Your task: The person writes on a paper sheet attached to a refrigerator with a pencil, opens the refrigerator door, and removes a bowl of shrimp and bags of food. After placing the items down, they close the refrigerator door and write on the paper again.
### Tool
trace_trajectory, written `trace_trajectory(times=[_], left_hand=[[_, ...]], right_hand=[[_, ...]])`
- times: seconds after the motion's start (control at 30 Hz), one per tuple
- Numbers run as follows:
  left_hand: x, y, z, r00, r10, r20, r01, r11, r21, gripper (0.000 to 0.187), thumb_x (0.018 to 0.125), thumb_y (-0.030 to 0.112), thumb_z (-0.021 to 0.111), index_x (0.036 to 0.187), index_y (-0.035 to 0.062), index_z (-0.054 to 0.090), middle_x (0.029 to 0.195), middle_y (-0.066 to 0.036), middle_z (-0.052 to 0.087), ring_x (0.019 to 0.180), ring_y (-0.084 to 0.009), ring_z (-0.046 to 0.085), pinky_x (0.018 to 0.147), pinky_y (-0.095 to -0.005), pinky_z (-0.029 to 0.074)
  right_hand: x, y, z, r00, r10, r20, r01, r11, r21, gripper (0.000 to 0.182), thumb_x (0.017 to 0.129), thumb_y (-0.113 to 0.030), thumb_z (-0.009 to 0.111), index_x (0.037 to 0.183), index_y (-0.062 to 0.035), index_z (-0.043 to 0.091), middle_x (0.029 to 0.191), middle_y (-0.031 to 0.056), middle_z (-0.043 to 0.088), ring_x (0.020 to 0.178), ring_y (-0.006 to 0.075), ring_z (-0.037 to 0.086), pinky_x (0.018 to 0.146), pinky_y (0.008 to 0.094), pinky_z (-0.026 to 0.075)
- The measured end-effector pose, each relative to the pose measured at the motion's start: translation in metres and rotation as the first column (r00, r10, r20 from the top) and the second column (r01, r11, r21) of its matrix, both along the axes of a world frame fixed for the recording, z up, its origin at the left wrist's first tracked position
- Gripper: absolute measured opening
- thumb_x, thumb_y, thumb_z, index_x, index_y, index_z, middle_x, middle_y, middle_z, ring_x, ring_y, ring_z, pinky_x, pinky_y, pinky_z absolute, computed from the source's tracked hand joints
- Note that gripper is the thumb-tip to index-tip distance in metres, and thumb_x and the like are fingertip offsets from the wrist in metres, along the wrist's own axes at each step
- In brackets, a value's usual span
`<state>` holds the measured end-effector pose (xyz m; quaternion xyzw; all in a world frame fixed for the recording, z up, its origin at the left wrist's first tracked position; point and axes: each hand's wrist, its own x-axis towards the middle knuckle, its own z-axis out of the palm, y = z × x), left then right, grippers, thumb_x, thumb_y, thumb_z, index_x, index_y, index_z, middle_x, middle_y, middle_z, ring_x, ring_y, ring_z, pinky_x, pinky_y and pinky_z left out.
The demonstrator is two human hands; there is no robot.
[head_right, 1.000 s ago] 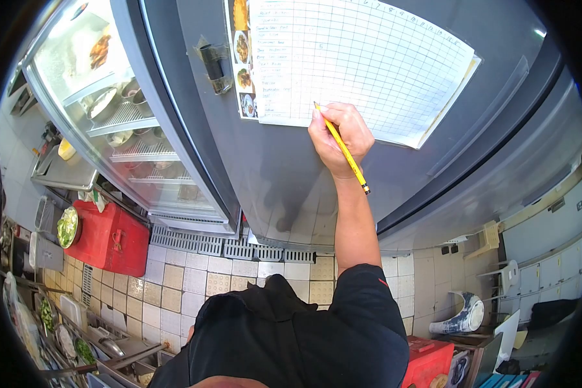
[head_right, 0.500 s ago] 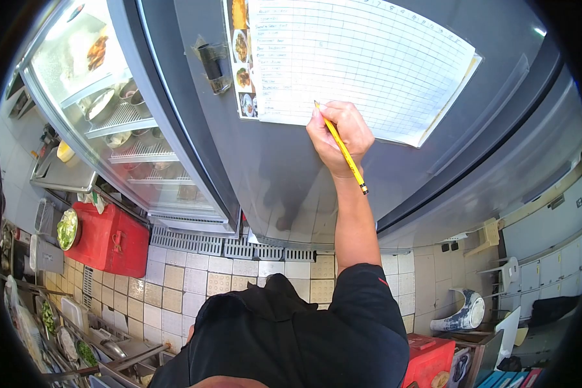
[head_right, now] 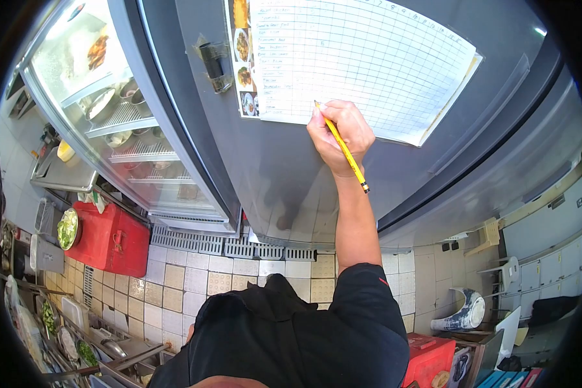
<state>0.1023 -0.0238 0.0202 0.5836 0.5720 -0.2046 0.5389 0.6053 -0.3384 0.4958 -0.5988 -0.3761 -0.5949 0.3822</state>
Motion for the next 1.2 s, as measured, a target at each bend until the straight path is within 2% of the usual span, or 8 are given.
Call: trace_trajectory(times=[0.13,0.5,0.6,0.7,0.8,0.9,1.0,1.2], left_hand=[[-0.014,0.011,-0.012,0.994,-0.010,0.111,0.020,0.996,-0.089,0.042,0.083,0.016,0.068,0.120,0.0025,0.056,0.089,-0.008,0.064,0.067,-0.0187,0.060,0.052,-0.0343,0.044],[-0.005,0.009,0.003,0.998,-0.016,0.067,0.020,0.998,-0.057,0.041,0.084,0.014,0.066,0.121,-0.0006,0.055,0.089,-0.010,0.064,0.064,-0.0179,0.060,0.047,-0.0308,0.042],[0.008,0.003,0.016,1.000,-0.012,-0.010,0.012,1.000,-0.018,0.043,0.084,0.014,0.066,0.123,-0.0024,0.053,0.091,-0.012,0.065,0.063,-0.0182,0.061,0.044,-0.0301,0.041],[-0.001,0.012,-0.012,0.999,-0.029,0.019,0.030,0.999,-0.038,0.046,0.084,0.014,0.066,0.125,-0.0022,0.052,0.094,-0.012,0.065,0.067,-0.0191,0.062,0.046,-0.0313,0.043],[-0.006,0.015,-0.009,0.990,-0.071,0.122,0.077,0.996,-0.040,0.048,0.084,0.015,0.066,0.126,-0.0022,0.052,0.095,-0.011,0.066,0.071,-0.0203,0.063,0.049,-0.0319,0.045],[-0.003,0.018,-0.017,0.995,-0.065,0.082,0.068,0.997,-0.041,0.049,0.084,0.015,0.066,0.127,-0.0015,0.052,0.095,-0.011,0.066,0.074,-0.0209,0.063,0.051,-0.0324,0.046],[0.016,0.007,0.027,0.996,-0.086,0.016,0.087,0.996,-0.032,0.048,0.083,0.014,0.066,0.128,-0.0005,0.052,0.094,-0.011,0.066,0.072,-0.0209,0.063,0.050,-0.0324,0.046],[0.011,0.007,0.017,0.988,-0.148,0.039,0.149,0.989,-0.019,0.045,0.084,0.014,0.066,0.125,-0.0001,0.054,0.091,-0.011,0.065,0.068,-0.0201,0.062,0.049,-0.0327,0.046]], right_hand=[[-0.001,0.001,0.001,1.000,-0.002,-0.001,0.002,1.000,0.004,0.021,0.065,0.008,0.072,0.074,-0.0037,0.057,0.069,0.0089,0.062,0.056,0.0178,0.060,0.050,0.0240,0.048],[0.000,0.001,0.000,1.000,-0.019,0.015,0.019,1.000,0.001,0.021,0.064,0.007,0.072,0.074,-0.0043,0.057,0.069,0.0087,0.062,0.055,0.0178,0.059,0.050,0.0245,0.047],[0.000,0.000,0.000,1.000,-0.021,0.010,0.021,1.000,-0.007,0.022,0.064,0.007,0.072,0.074,-0.0047,0.057,0.069,0.0085,0.062,0.055,0.0176,0.059,0.049,0.0246,0.047],[0.000,0.000,0.000,1.000,-0.020,0.004,0.020,1.000,-0.004,0.022,0.064,0.007,0.072,0.074,-0.0051,0.057,0.069,0.0083,0.062,0.055,0.0175,0.059,0.049,0.0247,0.047],[0.001,0.001,-0.001,1.000,-0.024,0.015,0.024,1.000,0.010,0.022,0.064,0.007,0.071,0.073,-0.0052,0.056,0.069,0.0082,0.062,0.055,0.0171,0.058,0.048,0.0243,0.046],[0.001,-0.003,-0.005,0.998,0.027,-0.055,-0.025,0.998,0.050,0.021,0.065,0.007,0.070,0.072,-0.0050,0.055,0.069,0.0084,0.062,0.054,0.0159,0.058,0.047,0.0237,0.046],[-0.002,-0.007,-0.005,0.993,0.073,-0.092,-0.070,0.997,0.031,0.020,0.068,0.008,0.069,0.074,-0.0040,0.055,0.070,0.0095,0.063,0.055,0.0132,0.057,0.048,0.0229,0.045],[-0.003,-0.007,-0.003,0.995,0.080,-0.062,-0.080,0.997,0.001,0.020,0.067,0.008,0.069,0.073,-0.0040,0.054,0.069,0.0097,0.062,0.053,0.0132,0.056,0.047,0.0229,0.044]])
